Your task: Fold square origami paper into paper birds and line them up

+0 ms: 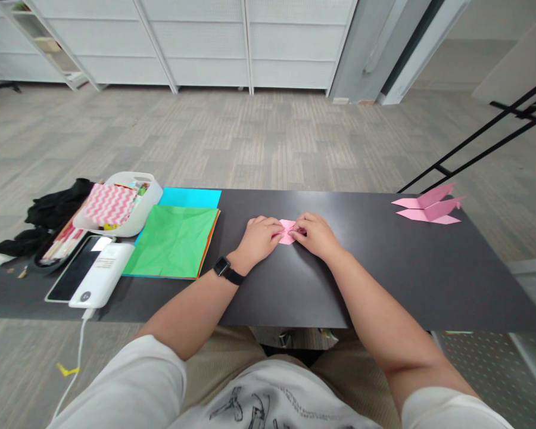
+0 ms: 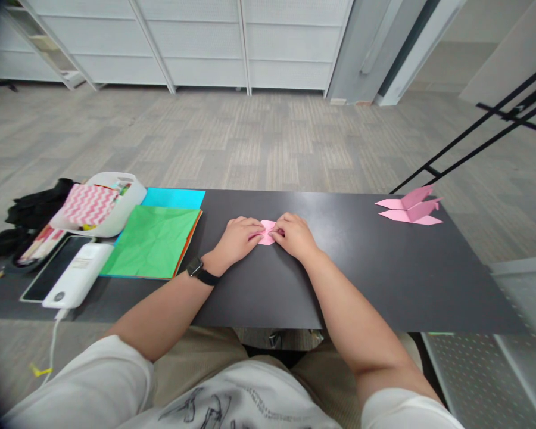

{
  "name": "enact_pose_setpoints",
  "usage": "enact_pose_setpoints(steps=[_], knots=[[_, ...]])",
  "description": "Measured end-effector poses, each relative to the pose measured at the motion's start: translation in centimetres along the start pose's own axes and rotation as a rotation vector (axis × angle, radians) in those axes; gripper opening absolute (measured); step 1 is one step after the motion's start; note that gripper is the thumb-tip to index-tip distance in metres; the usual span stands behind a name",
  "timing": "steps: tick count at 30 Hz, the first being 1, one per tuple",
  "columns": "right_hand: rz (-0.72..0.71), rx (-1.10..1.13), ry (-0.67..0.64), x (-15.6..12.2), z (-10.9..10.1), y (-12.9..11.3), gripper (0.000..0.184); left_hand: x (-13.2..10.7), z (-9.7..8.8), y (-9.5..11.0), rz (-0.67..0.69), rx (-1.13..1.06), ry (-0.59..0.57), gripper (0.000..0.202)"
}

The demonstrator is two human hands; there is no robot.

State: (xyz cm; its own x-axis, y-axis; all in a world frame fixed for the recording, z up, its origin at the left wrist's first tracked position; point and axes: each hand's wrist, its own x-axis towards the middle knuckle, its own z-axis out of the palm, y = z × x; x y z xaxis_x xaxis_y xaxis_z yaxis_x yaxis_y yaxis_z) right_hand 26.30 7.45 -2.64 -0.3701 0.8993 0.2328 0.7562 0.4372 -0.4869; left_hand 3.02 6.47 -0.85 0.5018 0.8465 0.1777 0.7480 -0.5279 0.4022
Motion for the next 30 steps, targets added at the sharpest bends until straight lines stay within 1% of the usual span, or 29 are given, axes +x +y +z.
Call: enact_pose_setpoints(steps=[11,14,17,23,25,30], knots=[[0.017,0.024,-0.006,0.07,0.41,0.4,0.01,0.01,0.04,-0.19,-0.01,-0.016,0.006,0.019],[0.039,0.023,0.004,0.11,0.65,0.72,0.004,0.08,0.03,-0.15,-0.024,-0.012,0.003,0.018],[0.048,0.019,0.021,0.1,0.79,0.94,0.009,0.17,0.05,-0.17,-0.03,-0.008,-0.001,0.018],[0.056,0.028,0.023,-0.05,0.58,0.77,0.009,0.15,-0.07,-0.22,0.007,0.022,-0.023,0.021],[0.051,0.02,0.044,-0.12,0.37,0.61,0.013,0.1,-0.14,-0.12,0.039,0.035,-0.032,0.024],[0.076,-0.024,0.064,-0.24,0.03,0.51,0.033,0.0,-0.17,0.06,0.11,0.022,-0.06,0.032]])
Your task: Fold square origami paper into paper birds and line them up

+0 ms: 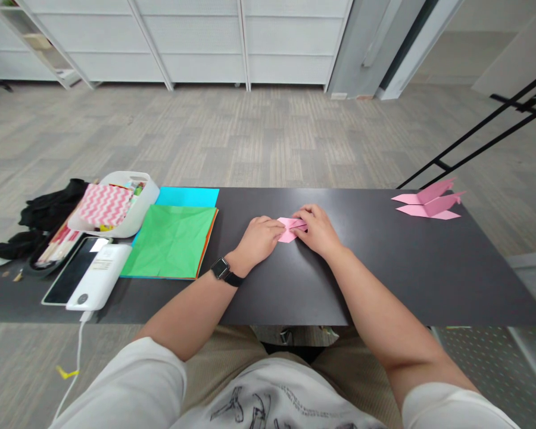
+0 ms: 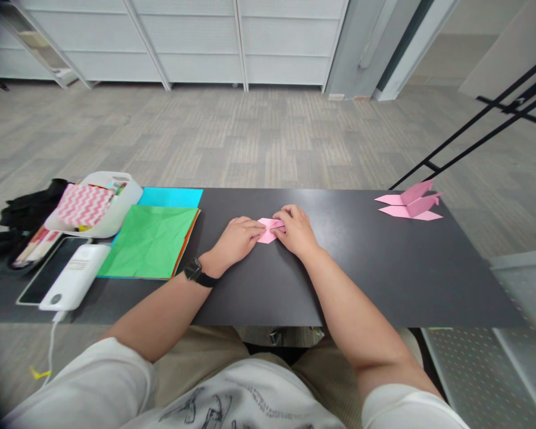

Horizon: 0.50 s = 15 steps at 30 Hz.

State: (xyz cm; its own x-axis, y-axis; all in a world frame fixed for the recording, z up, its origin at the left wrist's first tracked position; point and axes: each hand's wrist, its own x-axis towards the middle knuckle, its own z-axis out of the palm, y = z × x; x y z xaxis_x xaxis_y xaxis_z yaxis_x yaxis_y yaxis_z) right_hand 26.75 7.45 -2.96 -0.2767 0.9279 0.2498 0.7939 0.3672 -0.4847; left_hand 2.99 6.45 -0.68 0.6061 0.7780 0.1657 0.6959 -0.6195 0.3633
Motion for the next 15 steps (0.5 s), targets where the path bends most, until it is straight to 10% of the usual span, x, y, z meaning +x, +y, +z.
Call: enact_pose_setpoints(steps=[15], knots=[[0.036,-0.03,-0.04,-0.4,0.9,-0.1,0.047,-0.9,-1.1,0.7,0.053,0.03,-0.034,0.026]])
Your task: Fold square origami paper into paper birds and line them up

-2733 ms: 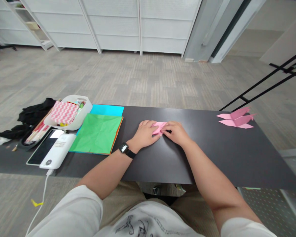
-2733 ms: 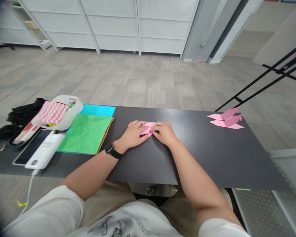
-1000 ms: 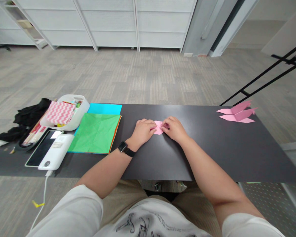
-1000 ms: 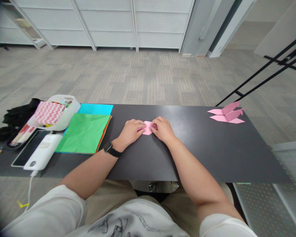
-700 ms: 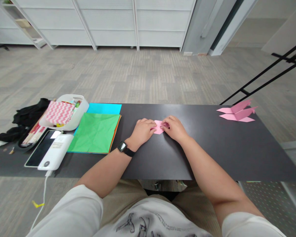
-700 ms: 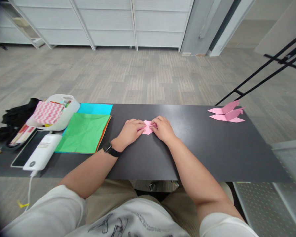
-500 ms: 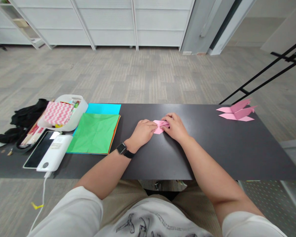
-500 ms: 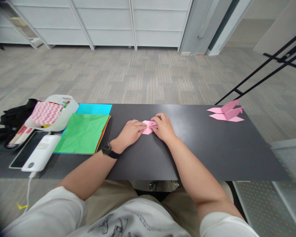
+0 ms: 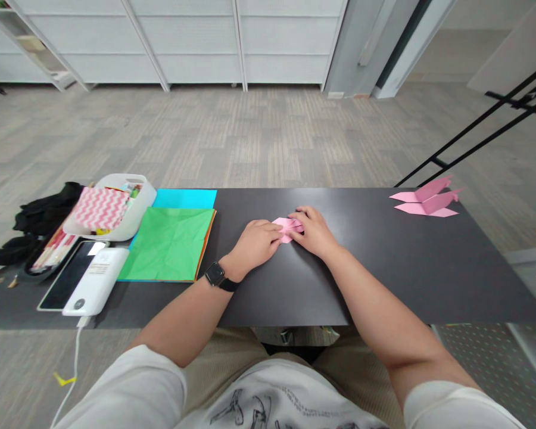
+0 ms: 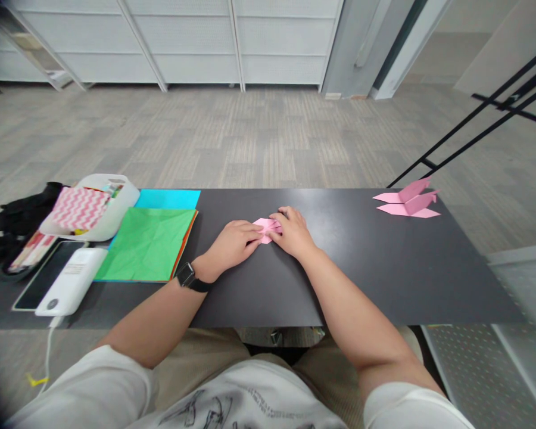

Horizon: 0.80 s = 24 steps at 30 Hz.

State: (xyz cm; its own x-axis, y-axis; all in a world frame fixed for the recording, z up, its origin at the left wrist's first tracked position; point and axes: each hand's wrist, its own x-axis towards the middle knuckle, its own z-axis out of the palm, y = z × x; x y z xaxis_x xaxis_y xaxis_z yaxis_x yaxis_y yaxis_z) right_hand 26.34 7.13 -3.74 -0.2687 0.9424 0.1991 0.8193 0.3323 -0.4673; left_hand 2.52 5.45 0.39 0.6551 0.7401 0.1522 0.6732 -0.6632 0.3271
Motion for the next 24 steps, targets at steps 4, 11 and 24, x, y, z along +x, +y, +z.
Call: enact_pose_setpoints(steps=[4,11,24], knots=[[0.045,-0.066,-0.031,-0.2,0.5,0.2,0.061,-0.1,-0.4,0.3,-0.002,0.001,-0.005,0.027],[0.167,-0.092,-0.13,0.3,-0.1,1.9,0.086,0.0,-0.7,0.6,-0.024,-0.007,-0.026,0.026],[0.171,0.01,0.052,0.7,-2.7,5.0,0.07,-0.6,-0.2,0.8,-0.002,0.025,-0.044,0.028]])
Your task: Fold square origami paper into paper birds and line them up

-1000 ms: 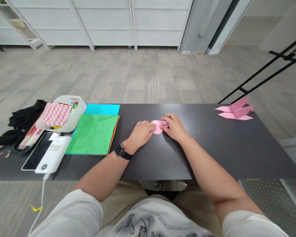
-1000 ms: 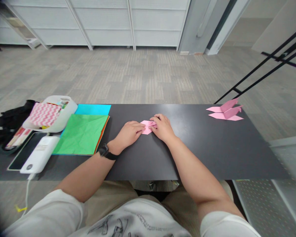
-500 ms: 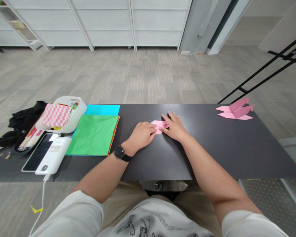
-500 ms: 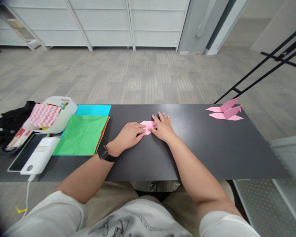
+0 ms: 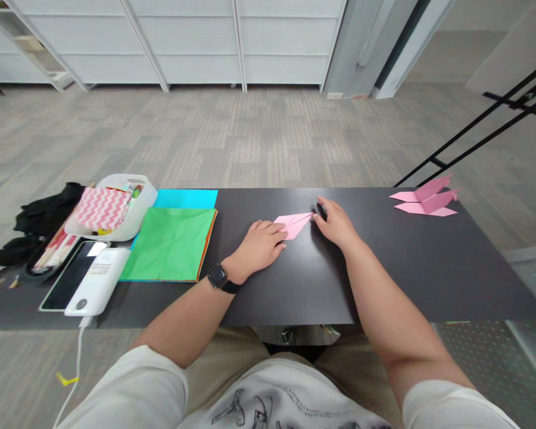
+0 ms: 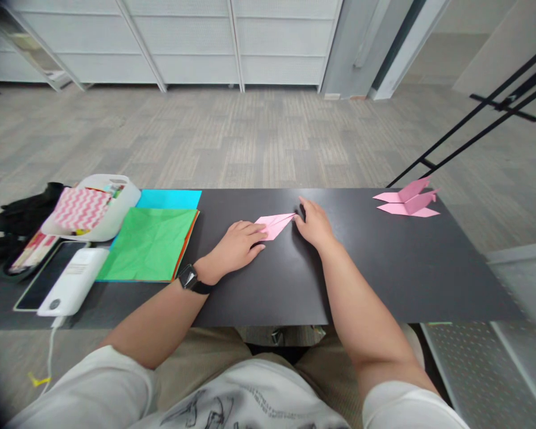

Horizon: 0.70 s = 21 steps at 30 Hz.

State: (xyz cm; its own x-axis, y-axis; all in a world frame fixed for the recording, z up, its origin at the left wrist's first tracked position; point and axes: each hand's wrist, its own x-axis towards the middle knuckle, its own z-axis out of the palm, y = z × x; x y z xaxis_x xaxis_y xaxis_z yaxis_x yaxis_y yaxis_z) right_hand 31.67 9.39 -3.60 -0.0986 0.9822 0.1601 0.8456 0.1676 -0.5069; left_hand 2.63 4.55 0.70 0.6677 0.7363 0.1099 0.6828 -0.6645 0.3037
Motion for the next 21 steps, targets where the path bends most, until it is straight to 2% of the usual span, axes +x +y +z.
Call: enact_pose_setpoints(steps=[3,5,9,12,21], knots=[[-0.056,0.035,0.076,-0.2,0.2,-1.4,0.065,-0.1,0.2,0.3,0.009,0.014,-0.004,0.033],[-0.118,0.025,0.04,-0.5,0.8,-2.7,0.063,-0.2,0.3,0.5,0.016,0.024,0.0,0.037],[-0.122,-0.034,-0.054,-1.2,2.2,-4.4,0.048,-0.2,0.6,0.6,0.002,0.019,0.006,0.04],[-0.106,-0.048,-0.079,-1.2,2.6,-4.6,0.042,-0.2,0.7,0.4,-0.004,0.002,0.006,0.041],[-0.073,-0.032,-0.085,-0.9,2.6,-4.4,0.042,-0.2,0.0,0.9,-0.029,0.017,0.006,0.033]])
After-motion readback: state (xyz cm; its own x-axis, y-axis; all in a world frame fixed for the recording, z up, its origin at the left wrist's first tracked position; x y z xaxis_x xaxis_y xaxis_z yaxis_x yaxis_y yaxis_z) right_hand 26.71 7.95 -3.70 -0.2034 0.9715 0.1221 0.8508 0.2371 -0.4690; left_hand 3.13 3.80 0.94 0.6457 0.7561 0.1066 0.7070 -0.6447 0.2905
